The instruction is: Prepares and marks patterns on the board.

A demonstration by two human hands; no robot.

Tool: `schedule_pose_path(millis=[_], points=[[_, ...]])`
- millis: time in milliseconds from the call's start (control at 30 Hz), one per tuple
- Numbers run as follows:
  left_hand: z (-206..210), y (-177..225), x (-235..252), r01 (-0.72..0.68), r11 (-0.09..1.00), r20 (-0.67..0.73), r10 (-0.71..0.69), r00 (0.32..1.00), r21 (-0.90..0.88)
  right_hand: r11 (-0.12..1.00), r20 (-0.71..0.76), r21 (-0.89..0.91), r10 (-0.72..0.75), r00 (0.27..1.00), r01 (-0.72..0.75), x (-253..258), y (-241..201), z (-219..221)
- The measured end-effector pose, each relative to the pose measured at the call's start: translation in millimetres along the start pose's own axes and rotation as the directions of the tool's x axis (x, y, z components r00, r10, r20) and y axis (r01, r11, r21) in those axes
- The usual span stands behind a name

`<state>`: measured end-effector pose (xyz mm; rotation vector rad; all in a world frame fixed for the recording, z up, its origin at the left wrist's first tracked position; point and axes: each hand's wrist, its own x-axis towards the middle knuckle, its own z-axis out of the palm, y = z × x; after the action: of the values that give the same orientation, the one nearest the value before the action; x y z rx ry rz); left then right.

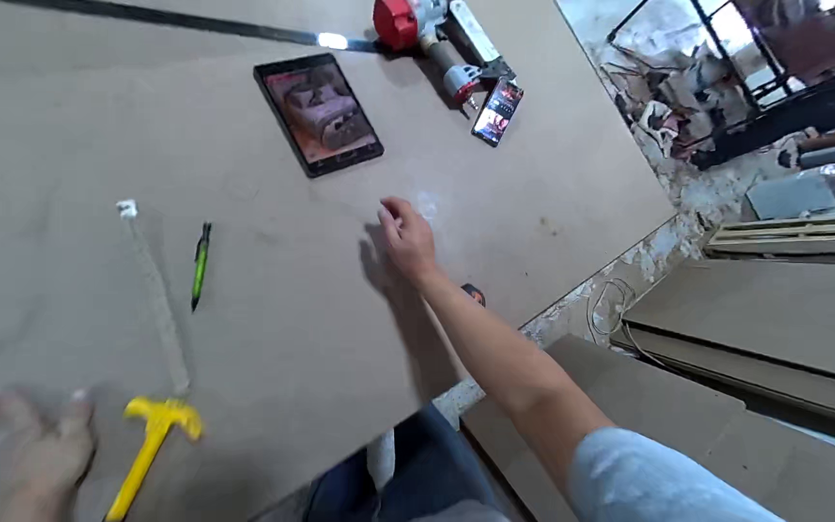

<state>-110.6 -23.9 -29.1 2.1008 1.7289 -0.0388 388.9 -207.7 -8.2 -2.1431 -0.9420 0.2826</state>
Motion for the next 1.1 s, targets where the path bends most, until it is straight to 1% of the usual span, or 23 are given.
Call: schedule_pose_path(millis=[33, 100, 167, 200, 233, 267, 300, 333, 367, 433, 500, 567, 600, 667, 733, 800, 867, 967, 1100], points=[[4.6, 3.5, -11.5, -0.01, 0.999, 0.012, 0.011, 1.0, -0.051, 0.998, 0.06, -0.055, -0.039, 0.997, 0.043, -48.0, -1.6, -21.3], [14.0, 0.9, -53.3, -0.021, 0.995, 0.012, 0.022, 1.0, -0.1, 0.992, 0.22, -0.111, -0.028, 0.975, 0.053, -157.6, -4.9, -54.3], [32.5, -22.6, -91.6, -0.05, 0.997, -0.014, 0.049, 0.999, -0.066, 0.995, 0.321, -0.1, 0.049, 0.946, -0.017, -265.8, 10.7, -69.4], [37.2, -29.4, -104.9, -0.077, 0.997, -0.011, 0.077, 0.997, -0.012, 0.993, 0.351, -0.093, 0.096, 0.932, -0.067, -308.1, 18.2, -75.5], [37.0, -34.6, -117.7, -0.121, 0.992, 0.003, 0.121, 0.993, 0.039, 0.99, 0.369, -0.095, 0.132, 0.92, -0.104, -342.2, 20.5, -79.9], [35.6, -38.8, -131.9, -0.161, 0.985, 0.014, 0.161, 0.987, 0.053, 0.985, 0.375, -0.109, 0.166, 0.912, -0.134, -368.8, 18.5, -85.7], [34.0, -40.1, -144.4, -0.192, 0.981, 0.023, 0.191, 0.981, 0.038, 0.977, 0.368, -0.138, 0.2, 0.908, -0.159, -385.2, 14.4, -93.5], [34.3, -42.0, -150.5, -0.216, 0.976, 0.025, 0.215, 0.976, 0.024, 0.968, 0.342, -0.174, 0.229, 0.911, -0.179, -389.2, 10.0, -100.4], [34.6, -46.9, -150.2, -0.239, 0.971, 0.02, 0.238, 0.971, 0.013, 0.958, 0.305, -0.212, 0.251, 0.919, -0.192, -381.3, 4.8, -105.4], [32.9, -66.3, -144.1, -0.257, 0.966, -0.012, 0.257, 0.966, 0.031, 0.935, 0.234, -0.285, 0.28, 0.931, -0.21, -344.4, -6.8, -115.5], [24.4, -78.3, -136.2, -0.201, 0.977, -0.06, 0.205, 0.977, 0.069, 0.907, 0.156, -0.372, 0.27, 0.95, -0.196, -295.0, -9.6, -121.9], [5.8, -71.1, -132.4, -0.091, 0.993, -0.113, 0.1, 0.989, 0.08, 0.871, 0.106, -0.464, 0.233, 0.967, -0.159, -245.8, -0.2, -121.4], [-2.9, -65.3, -133.0, -0.069, 0.994, -0.145, 0.081, 0.986, 0.084, 0.852, 0.098, -0.506, 0.211, 0.973, -0.134, -222.7, 7.1, -118.0], [-14.7, -51.8, -140.8, -0.1, 0.992, -0.16, 0.11, 0.981, 0.072, 0.812, 0.137, -0.57, 0.24, 0.961, -0.122, -182.0, 20.4, -109.2], [-18.8, -31.0, -158.8, -0.165, 0.985, -0.117, 0.17, 0.978, 0.056, 0.77, 0.195, -0.62, 0.338, 0.921, -0.152, -153.1, 31.3, -99.2], [-12.5, -3.9, -177.7, -0.203, 0.979, -0.057, 0.204, 0.977, 0.033, 0.72, 0.218, -0.667, 0.437, 0.873, -0.193, -131.7, 36.6, -90.1], [3.5, 26.9, -197.3, -0.171, 0.985, 0.008, 0.171, 0.985, -0.006, 0.692, 0.236, -0.69, 0.492, 0.838, -0.212, -114.7, 31.8, -86.8], [34.9, 79.7, -228.3, -0.112, 0.992, 0.088, 0.116, 0.989, -0.054, 0.676, 0.29, -0.716, 0.516, 0.806, -0.175, -105.5, 29.7, -84.3], [72.9, 152.9, -245.8, -0.16, 0.983, 0.171, 0.173, 0.97, -0.089, 0.716, 0.418, -0.698, 0.447, 0.791, -0.036, -103.7, 44.0, -101.3]])
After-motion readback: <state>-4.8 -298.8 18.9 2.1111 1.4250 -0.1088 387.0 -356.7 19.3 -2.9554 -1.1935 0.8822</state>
